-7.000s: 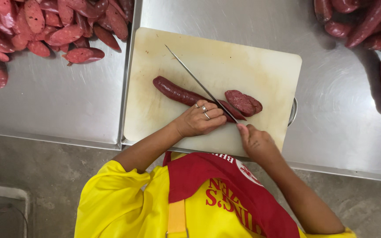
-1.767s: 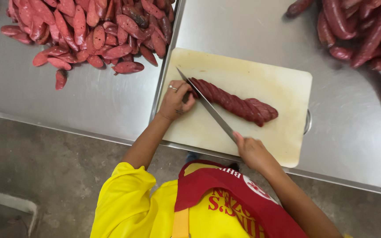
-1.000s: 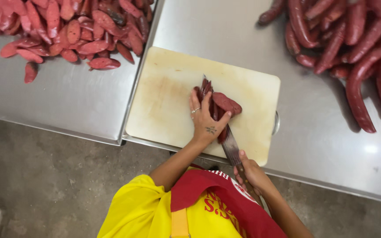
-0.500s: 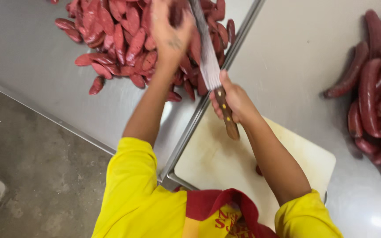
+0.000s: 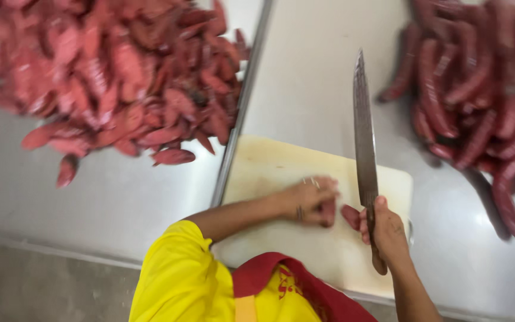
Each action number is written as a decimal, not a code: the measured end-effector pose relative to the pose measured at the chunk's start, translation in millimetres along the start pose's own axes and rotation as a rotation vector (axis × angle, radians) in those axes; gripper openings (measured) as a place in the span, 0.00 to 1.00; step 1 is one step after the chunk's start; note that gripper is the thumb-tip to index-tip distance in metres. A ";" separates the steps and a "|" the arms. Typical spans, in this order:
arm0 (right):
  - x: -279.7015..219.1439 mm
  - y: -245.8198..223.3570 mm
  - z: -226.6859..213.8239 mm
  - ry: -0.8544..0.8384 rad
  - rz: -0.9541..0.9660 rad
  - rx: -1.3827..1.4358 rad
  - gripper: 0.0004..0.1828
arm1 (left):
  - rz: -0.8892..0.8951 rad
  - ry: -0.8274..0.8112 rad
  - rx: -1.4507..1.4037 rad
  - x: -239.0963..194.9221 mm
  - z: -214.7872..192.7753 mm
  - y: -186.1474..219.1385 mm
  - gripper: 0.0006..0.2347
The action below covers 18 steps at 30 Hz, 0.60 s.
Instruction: The person slices sausages on a white cutting board using a knife and moves the sliced pieces into a pile on a stainless steel table.
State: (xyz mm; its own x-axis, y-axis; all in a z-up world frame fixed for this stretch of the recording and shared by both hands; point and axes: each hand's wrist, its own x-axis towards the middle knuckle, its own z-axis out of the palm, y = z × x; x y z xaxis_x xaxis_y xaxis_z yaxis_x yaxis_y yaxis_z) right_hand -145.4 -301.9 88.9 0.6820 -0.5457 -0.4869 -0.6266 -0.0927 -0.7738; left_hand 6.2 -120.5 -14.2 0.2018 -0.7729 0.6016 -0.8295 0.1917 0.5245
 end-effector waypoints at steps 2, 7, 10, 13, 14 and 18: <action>-12.9 32.3 -21.3 0.096 0.043 0.090 0.36 | 0.078 -0.192 0.032 17.4 30.4 29.0 0.29; -32.3 100.1 -39.4 0.197 0.099 0.298 0.35 | 0.102 -0.238 0.311 30.5 57.0 5.5 0.18; -36.6 127.6 -46.5 0.204 0.120 0.350 0.36 | -0.027 -0.198 0.350 34.2 40.1 -15.6 0.16; -32.5 142.8 -61.1 0.196 0.156 0.373 0.38 | -0.079 -0.195 0.258 58.0 49.9 4.1 0.23; -30.4 145.9 -66.6 0.191 0.174 0.390 0.38 | -0.083 -0.190 0.260 64.2 56.9 16.3 0.23; -17.6 152.7 -90.9 0.159 0.134 0.397 0.39 | 0.135 -0.300 0.208 66.3 87.5 45.3 0.20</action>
State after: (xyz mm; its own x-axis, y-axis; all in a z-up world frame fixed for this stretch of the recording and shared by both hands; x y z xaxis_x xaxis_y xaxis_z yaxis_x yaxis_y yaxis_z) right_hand -287.4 -382.2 16.1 0.5189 -0.6551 -0.5492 -0.4911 0.2974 -0.8188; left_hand -63.6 -215.9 -3.3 -0.0521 -0.8975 0.4379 -0.9323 0.2008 0.3007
